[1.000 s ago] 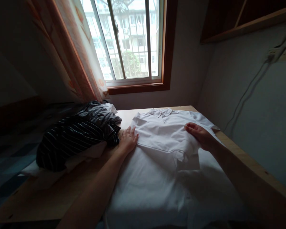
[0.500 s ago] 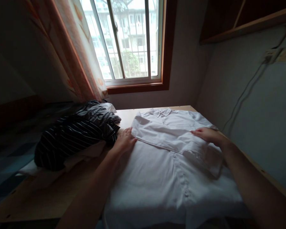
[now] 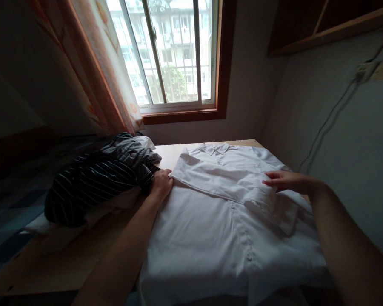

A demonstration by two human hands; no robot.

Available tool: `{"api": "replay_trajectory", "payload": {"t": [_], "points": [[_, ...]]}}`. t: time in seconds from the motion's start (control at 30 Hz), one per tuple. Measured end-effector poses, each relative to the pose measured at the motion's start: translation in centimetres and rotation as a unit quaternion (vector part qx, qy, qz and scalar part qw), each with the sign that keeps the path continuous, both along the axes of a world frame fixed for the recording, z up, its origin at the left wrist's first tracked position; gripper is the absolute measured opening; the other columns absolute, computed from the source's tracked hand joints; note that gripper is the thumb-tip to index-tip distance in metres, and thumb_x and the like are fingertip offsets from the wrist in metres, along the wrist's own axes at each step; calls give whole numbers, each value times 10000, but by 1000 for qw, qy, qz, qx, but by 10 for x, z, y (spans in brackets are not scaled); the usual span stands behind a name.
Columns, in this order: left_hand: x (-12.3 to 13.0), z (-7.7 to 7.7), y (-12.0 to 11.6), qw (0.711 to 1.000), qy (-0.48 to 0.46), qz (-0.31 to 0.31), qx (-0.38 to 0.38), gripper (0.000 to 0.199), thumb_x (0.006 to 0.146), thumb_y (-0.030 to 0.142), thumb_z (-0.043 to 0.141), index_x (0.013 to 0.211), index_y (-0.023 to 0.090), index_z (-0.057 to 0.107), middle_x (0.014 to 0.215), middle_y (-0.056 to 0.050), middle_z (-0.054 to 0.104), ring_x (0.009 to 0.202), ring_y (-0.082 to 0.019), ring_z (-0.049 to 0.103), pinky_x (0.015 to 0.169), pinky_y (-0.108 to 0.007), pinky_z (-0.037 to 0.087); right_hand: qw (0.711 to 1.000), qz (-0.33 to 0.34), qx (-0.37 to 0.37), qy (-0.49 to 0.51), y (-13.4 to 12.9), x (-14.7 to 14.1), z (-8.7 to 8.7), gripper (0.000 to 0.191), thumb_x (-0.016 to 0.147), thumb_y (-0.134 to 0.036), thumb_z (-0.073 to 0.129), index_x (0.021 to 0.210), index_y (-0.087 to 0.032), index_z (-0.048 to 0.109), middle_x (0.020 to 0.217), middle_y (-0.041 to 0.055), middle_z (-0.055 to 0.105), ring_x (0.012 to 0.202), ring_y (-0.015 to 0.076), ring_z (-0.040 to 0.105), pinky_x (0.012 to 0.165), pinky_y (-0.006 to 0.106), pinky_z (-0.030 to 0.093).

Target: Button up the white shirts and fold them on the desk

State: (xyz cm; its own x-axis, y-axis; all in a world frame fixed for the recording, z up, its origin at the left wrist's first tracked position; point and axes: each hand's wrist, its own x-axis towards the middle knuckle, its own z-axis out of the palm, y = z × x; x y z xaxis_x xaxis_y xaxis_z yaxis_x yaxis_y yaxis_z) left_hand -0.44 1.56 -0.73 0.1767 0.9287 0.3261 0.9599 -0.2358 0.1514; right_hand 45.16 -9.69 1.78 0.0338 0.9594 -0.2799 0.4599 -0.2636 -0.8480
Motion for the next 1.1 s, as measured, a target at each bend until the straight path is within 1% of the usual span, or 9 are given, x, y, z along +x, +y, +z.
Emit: {"api": "replay_trajectory", "payload": {"t": [0.1,0.2,0.33,0.47,0.6,0.77,0.93,1.03,1.1], "points": [[0,-5,5,1000,-16,0,25,357,806,175,499,1120,143,667,996,-105,664,1001,-250,598,964,-365,445,1000,-2,12,-11,-2,-2,0,590,548,-553,833,1016,-208,734,1070,126,709,878,261,679,640,281,588],[-2,-11,11,996,-73,-13,51,368,813,172,489,1129,164,676,1010,-101,657,947,-246,617,920,-371,479,998,2,12,-58,0,-4,-1,698,560,-628,792,1131,-236,707,1136,107,705,871,243,683,649,272,586],[-7,-18,21,983,-162,-26,76,406,826,142,434,1153,113,672,1039,-128,661,996,-257,620,941,-375,490,992,33,8,-121,4,-4,-4,786,607,-737,694,1228,-255,666,1155,81,707,855,233,675,690,295,576],[-8,-21,25,985,-150,-13,80,502,780,46,402,1218,84,644,1061,-139,654,1035,-250,603,979,-369,473,975,67,42,-205,10,1,-5,718,613,-784,641,1053,-224,732,964,84,736,866,273,659,721,325,539],[-6,-19,19,996,-78,19,47,509,783,60,433,1214,164,684,1046,-123,647,1022,-274,588,951,-394,479,953,93,49,-284,13,8,-7,634,634,-814,582,793,-213,705,736,45,685,702,219,614,611,282,459],[-4,-13,11,999,-32,22,22,486,813,95,435,1196,216,710,1092,-104,663,1036,-280,573,963,-407,477,954,110,-8,-279,11,23,-12,630,641,-815,567,702,-193,651,621,21,599,569,164,514,522,267,375],[3,-9,4,998,6,-58,39,567,779,83,483,1304,248,623,1435,-28,541,1314,-276,454,1126,-457,359,965,155,-73,-199,3,37,-7,556,650,-744,656,703,-191,630,631,-1,558,577,141,478,522,253,356],[8,-8,1,988,34,-148,18,582,789,97,481,1346,232,583,1467,-17,513,1404,-239,382,1190,-434,287,974,159,-80,-143,-4,38,-2,525,643,-695,710,652,-190,566,599,-29,494,553,112,435,513,236,351],[10,-10,2,984,33,-175,-14,567,803,102,458,1350,189,580,1449,-42,533,1395,-220,407,1191,-391,302,977,162,-76,-118,-9,36,1,527,608,-682,743,645,-190,558,597,-32,492,543,111,440,495,232,363]]}}
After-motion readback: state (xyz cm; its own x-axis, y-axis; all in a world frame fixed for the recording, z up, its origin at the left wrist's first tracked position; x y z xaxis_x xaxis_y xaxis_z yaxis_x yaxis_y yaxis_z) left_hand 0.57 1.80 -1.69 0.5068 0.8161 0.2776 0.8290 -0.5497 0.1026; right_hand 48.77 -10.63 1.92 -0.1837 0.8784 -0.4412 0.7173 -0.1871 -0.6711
